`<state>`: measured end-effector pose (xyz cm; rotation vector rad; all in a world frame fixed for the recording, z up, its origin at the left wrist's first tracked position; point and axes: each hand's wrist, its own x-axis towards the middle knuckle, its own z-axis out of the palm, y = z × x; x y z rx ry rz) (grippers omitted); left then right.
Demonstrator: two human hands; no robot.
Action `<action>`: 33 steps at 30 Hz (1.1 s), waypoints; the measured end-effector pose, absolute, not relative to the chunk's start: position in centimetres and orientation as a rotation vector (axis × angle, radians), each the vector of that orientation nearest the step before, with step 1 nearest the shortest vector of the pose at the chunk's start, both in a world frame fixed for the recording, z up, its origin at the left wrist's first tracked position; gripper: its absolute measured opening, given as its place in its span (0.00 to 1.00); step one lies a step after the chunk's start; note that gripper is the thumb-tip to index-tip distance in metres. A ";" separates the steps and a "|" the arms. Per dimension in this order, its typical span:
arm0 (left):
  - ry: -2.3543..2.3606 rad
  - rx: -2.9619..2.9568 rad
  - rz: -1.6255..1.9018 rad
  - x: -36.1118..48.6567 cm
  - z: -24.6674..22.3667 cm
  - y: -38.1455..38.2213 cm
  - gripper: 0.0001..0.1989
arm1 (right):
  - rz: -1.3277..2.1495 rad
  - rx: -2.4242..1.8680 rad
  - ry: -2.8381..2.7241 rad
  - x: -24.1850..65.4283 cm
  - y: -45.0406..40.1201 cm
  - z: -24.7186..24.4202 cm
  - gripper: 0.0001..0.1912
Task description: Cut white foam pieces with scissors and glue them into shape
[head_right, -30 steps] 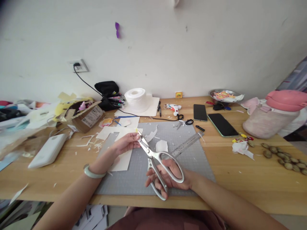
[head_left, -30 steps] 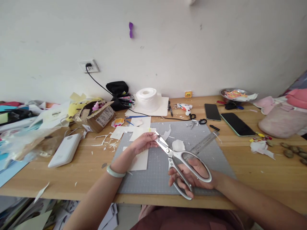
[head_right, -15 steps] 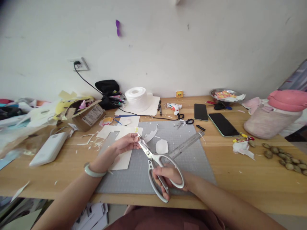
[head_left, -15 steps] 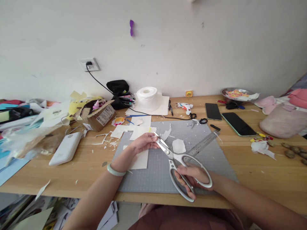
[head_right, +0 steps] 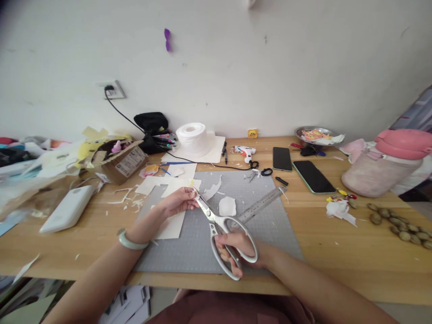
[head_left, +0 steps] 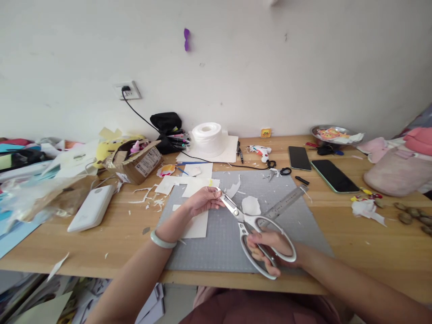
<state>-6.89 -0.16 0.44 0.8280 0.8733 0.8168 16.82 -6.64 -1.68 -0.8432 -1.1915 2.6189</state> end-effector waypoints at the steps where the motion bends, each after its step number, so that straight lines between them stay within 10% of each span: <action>1: 0.871 0.825 0.826 -6.9 0.4 -0.2 0.06 | 2.634 -0.813 -1.151 16.8 -6.5 -1.9 0.24; 15: 0.855 0.774 0.818 -6.8 0.3 -0.1 0.04 | 2.713 -0.319 -1.105 16.7 -6.4 -4.4 0.54; 33: 0.897 0.808 0.817 -6.6 0.1 -0.3 0.06 | 2.816 -0.324 -0.843 15.8 -7.4 -3.5 0.40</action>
